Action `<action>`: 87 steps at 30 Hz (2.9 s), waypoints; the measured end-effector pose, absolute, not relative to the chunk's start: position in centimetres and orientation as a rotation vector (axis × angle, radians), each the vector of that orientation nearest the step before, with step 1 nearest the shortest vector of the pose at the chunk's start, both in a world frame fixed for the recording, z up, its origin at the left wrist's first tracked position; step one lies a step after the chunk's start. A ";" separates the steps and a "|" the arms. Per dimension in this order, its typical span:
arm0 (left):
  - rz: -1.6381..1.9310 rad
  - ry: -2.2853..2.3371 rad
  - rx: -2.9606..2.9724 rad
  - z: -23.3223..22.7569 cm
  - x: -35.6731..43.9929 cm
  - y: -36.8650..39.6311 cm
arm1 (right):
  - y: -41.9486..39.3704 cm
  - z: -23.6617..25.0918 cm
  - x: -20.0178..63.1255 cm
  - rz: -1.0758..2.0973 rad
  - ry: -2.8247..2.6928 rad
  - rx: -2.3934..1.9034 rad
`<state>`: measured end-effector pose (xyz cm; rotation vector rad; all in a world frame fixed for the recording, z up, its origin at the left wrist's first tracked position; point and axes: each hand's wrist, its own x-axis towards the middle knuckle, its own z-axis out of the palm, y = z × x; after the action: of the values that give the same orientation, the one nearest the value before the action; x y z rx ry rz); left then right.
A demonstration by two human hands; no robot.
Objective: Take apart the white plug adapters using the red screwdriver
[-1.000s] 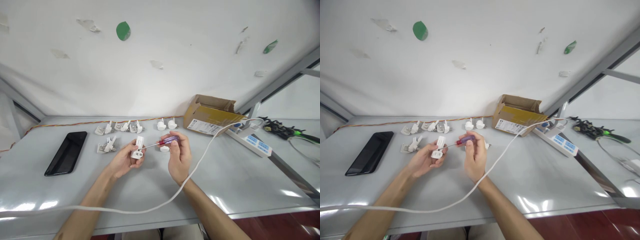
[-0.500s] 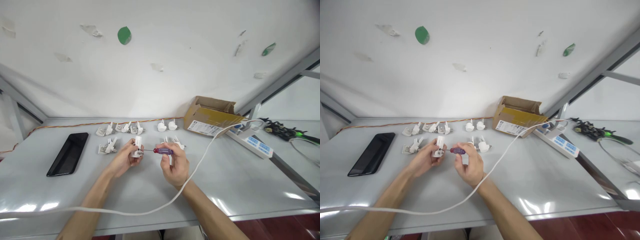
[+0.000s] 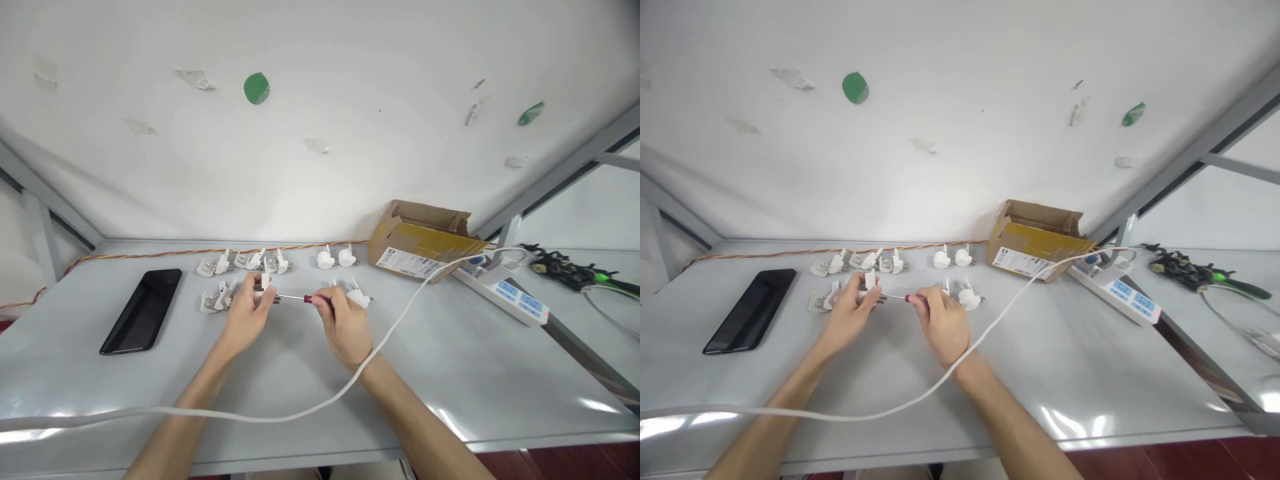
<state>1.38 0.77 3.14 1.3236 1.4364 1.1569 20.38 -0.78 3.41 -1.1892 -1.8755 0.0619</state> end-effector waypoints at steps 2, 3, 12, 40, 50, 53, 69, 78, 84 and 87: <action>1.229 1.516 1.406 3.4 1.2 0.6 | -0.7 3.2 20.6 0.148 -1.927 -1.282; 1.269 1.533 1.416 3.5 1.1 0.5 | -0.6 3.1 20.7 0.196 -1.944 -1.316; 1.371 1.541 1.563 3.2 1.2 -0.2 | 0.2 2.3 21.3 0.266 -1.953 -1.277; 1.652 1.369 1.687 2.5 1.5 -0.3 | -0.1 2.0 21.1 0.514 -1.891 -1.296; 1.697 1.357 1.602 2.9 1.7 -0.4 | 0.2 1.8 21.0 0.359 -1.929 -1.183; 1.695 1.348 1.601 2.9 1.8 -0.4 | 0.0 1.5 20.9 0.462 -1.868 -1.231; 1.640 1.377 1.865 2.3 1.5 -0.2 | -0.1 1.6 20.8 0.441 -1.852 -1.144; 1.696 1.395 1.995 1.8 1.2 0.2 | -0.3 1.7 20.8 0.412 -1.879 -1.156; 1.645 1.496 2.027 2.3 1.0 -0.1 | -0.1 1.9 20.7 0.407 -1.897 -1.112; 1.599 1.486 2.018 2.4 1.1 -0.2 | 0.1 2.3 21.0 0.375 -1.893 -1.122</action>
<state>1.09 -0.25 2.37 2.0179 1.4865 1.5994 20.95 0.08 2.33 -1.1220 -1.8926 0.3751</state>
